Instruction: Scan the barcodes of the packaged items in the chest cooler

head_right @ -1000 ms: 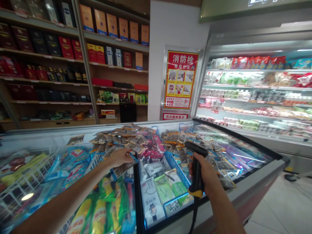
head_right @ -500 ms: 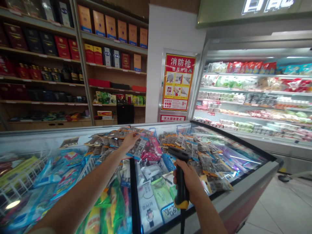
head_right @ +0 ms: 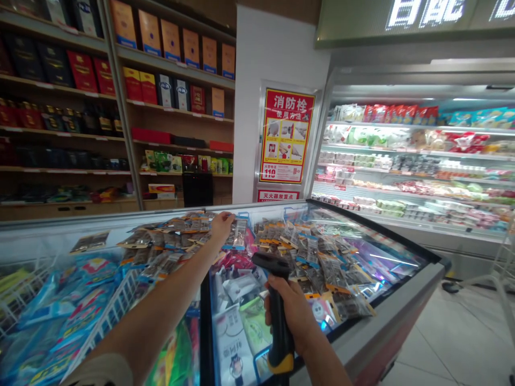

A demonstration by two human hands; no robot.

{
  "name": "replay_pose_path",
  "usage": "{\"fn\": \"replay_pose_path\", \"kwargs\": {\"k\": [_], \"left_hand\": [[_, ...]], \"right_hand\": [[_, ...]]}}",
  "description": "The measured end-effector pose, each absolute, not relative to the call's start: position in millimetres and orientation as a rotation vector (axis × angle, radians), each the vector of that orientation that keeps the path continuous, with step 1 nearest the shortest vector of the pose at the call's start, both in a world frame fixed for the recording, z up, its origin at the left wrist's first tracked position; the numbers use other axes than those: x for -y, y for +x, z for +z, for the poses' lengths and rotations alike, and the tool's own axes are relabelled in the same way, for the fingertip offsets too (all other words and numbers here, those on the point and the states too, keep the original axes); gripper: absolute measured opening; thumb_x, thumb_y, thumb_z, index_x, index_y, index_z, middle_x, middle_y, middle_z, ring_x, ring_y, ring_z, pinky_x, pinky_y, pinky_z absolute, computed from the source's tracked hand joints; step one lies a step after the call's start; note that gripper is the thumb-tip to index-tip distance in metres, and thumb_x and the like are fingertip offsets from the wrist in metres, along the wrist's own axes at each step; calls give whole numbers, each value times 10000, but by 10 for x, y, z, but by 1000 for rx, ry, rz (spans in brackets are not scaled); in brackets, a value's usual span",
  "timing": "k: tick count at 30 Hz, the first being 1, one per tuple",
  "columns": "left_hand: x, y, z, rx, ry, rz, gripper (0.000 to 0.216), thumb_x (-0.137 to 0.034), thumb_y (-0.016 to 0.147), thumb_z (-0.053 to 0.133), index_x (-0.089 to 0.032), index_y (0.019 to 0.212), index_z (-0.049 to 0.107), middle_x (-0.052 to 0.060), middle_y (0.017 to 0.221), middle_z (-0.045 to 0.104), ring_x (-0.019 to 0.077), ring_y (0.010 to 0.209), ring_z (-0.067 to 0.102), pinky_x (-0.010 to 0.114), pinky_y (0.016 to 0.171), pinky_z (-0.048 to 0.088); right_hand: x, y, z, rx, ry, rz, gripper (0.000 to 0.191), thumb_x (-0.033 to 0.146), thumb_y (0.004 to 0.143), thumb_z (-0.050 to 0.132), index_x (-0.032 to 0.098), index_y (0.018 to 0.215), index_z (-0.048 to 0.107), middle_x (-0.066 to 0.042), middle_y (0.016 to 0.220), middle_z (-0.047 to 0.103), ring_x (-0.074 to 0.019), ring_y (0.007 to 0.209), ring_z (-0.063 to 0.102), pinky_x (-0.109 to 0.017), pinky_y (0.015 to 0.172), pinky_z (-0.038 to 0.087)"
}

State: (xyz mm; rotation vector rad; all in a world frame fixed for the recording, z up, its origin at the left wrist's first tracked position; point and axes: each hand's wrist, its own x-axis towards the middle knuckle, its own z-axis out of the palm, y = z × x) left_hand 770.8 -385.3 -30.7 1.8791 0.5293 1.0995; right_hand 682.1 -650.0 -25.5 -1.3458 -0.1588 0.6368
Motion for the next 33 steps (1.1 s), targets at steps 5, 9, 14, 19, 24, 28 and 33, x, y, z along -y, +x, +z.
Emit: {"fn": "replay_pose_path", "kwargs": {"k": [5,9,14,19,24,28,33], "left_hand": [[3890,7770,-263,-509,1822,1102,205,-309,714,487,-150,778,599,15,652,605,132,625,552,225,586,381],[3921,7799,-216,-502,1798,1134,213,-312,713,493,-144,787,600,13,642,597,129,617,542,223,582,376],[3935,7822,-187,-475,1794,1147,191,-292,712,493,-141,768,596,4,607,580,120,598,526,215,573,371],[3898,7882,-252,-432,1791,1154,193,-309,710,490,-153,764,590,-5,601,572,116,593,522,215,568,372],[3905,7883,-272,-412,1764,1148,178,-303,699,499,-153,748,583,-14,577,551,113,578,509,211,553,368],[3922,7865,-239,-439,1788,1135,172,-296,704,498,-154,748,583,-15,581,554,115,592,512,211,559,372],[3941,7821,-327,-384,1810,1058,183,-294,720,486,-147,775,581,-5,627,576,119,624,528,217,585,392]], "right_hand": [[6531,6847,-251,134,-1322,682,228,369,731,506,150,672,528,30,422,512,-84,298,453,-170,271,327],[6540,6857,-247,117,-1316,696,227,376,727,508,153,683,521,31,429,512,-84,304,455,-167,271,322],[6526,6891,-246,129,-1332,649,249,407,707,525,167,774,530,37,428,520,-99,309,454,-183,274,335],[6503,6881,-240,164,-1350,649,250,412,694,530,163,718,522,32,433,523,-96,300,451,-185,268,328],[6490,6847,-239,163,-1341,660,234,385,715,509,155,672,512,36,420,502,-80,302,450,-164,279,311],[6504,6859,-237,130,-1355,652,239,404,712,509,166,710,513,39,421,507,-87,300,443,-171,273,311],[6531,6879,-254,151,-1368,583,251,404,683,554,162,746,522,38,424,519,-88,304,447,-169,276,313]]}}
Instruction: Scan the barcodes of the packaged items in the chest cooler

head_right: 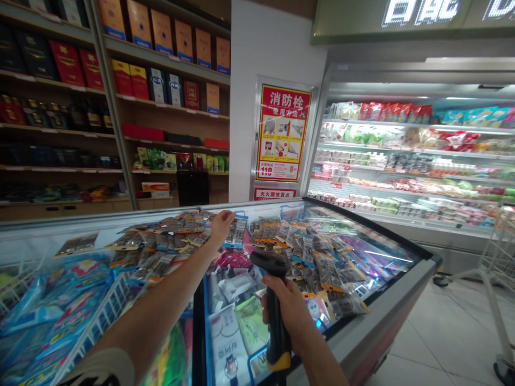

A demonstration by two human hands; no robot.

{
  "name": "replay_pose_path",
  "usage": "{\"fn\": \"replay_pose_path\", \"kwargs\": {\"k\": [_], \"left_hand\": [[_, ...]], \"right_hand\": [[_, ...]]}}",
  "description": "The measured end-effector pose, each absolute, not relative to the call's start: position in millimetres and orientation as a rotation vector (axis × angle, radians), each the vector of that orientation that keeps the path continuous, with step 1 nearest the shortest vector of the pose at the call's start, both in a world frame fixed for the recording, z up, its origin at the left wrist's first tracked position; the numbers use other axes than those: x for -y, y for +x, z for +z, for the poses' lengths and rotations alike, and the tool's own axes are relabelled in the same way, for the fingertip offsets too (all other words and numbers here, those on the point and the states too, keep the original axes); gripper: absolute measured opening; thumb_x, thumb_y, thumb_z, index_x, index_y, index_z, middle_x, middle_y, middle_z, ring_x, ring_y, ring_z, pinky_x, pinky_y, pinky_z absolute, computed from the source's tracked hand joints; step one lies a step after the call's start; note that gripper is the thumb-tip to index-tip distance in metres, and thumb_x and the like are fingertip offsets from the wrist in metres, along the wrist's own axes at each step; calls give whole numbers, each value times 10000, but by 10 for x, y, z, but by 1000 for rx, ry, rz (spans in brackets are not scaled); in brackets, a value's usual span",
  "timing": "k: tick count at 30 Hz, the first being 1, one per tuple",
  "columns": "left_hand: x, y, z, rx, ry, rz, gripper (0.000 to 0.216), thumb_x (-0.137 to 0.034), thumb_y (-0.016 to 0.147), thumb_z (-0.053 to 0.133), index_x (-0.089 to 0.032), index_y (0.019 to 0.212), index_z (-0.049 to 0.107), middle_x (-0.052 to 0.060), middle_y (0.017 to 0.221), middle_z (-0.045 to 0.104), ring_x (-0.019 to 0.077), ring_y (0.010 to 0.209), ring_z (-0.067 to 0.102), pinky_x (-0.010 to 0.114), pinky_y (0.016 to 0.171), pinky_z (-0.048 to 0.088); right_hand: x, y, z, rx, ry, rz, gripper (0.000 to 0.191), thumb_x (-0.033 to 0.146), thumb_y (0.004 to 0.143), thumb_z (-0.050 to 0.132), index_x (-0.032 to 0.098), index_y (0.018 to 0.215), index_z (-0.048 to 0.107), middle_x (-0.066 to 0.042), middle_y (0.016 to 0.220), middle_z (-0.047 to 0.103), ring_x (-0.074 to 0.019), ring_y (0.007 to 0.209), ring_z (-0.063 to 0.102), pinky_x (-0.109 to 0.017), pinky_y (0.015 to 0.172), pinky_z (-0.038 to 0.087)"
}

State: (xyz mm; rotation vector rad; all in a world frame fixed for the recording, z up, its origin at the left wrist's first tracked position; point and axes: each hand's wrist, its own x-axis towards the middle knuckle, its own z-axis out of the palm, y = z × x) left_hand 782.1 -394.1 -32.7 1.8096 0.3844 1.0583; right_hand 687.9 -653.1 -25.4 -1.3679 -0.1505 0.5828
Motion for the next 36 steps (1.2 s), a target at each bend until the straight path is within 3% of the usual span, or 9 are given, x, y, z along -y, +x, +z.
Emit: {"fn": "replay_pose_path", "kwargs": {"k": [3,6,9,14,18,23,27,32,36], "left_hand": [[3970,7691,-482,-295,1909,959,236,-275,712,506,-141,892,581,12,715,609,121,642,536,229,608,406],[3998,7521,-665,-212,2002,735,609,-211,608,618,-160,1184,428,38,898,626,120,647,551,232,597,419],[3985,7428,-777,-269,2033,631,809,-107,510,650,-160,1255,341,77,1009,605,122,677,566,227,598,425],[3817,7475,-572,-421,1930,687,415,-107,518,595,-116,933,588,29,753,633,124,596,552,224,532,406],[3731,7498,-344,-333,2105,577,181,-118,537,550,-137,701,625,-33,527,557,118,514,509,224,507,388],[3869,7417,-562,-124,2323,638,217,-141,645,500,-181,822,621,8,743,641,147,710,573,250,674,424],[3949,7351,-811,-178,2514,628,315,-63,612,515,-170,896,598,56,886,634,176,824,565,271,747,413],[3862,7394,-782,-155,2501,714,133,-139,688,490,-162,746,607,54,792,615,178,822,538,295,786,389],[3701,7448,-654,-374,2047,855,181,-260,751,425,-151,760,569,4,633,560,127,606,512,253,619,409]], "right_hand": [[6568,6907,-274,119,-1359,561,247,396,688,550,152,727,529,35,423,518,-83,300,441,-169,276,315],[6608,6940,-283,87,-1363,537,255,400,688,553,148,724,542,29,436,526,-83,307,447,-171,279,326],[6623,6953,-263,89,-1346,529,244,392,687,561,154,735,545,29,440,532,-84,312,452,-170,283,331],[6608,6937,-198,97,-1351,535,228,379,682,571,158,718,534,28,433,531,-87,311,453,-171,283,331],[6600,6949,-199,120,-1377,528,224,377,692,563,155,706,531,27,441,531,-84,324,456,-169,289,334],[6585,6991,-232,138,-1396,547,235,379,706,554,146,742,547,27,458,535,-81,338,466,-168,301,346],[6569,7009,-215,136,-1394,561,246,381,706,553,143,767,554,25,466,539,-84,340,469,-173,299,354],[6553,7021,-152,134,-1378,579,247,384,705,555,146,771,550,29,451,530,-84,329,463,-175,297,357],[6485,7024,-121,171,-1356,636,242,389,711,551,154,768,538,25,469,541,-80,335,462,-172,301,354]]}}
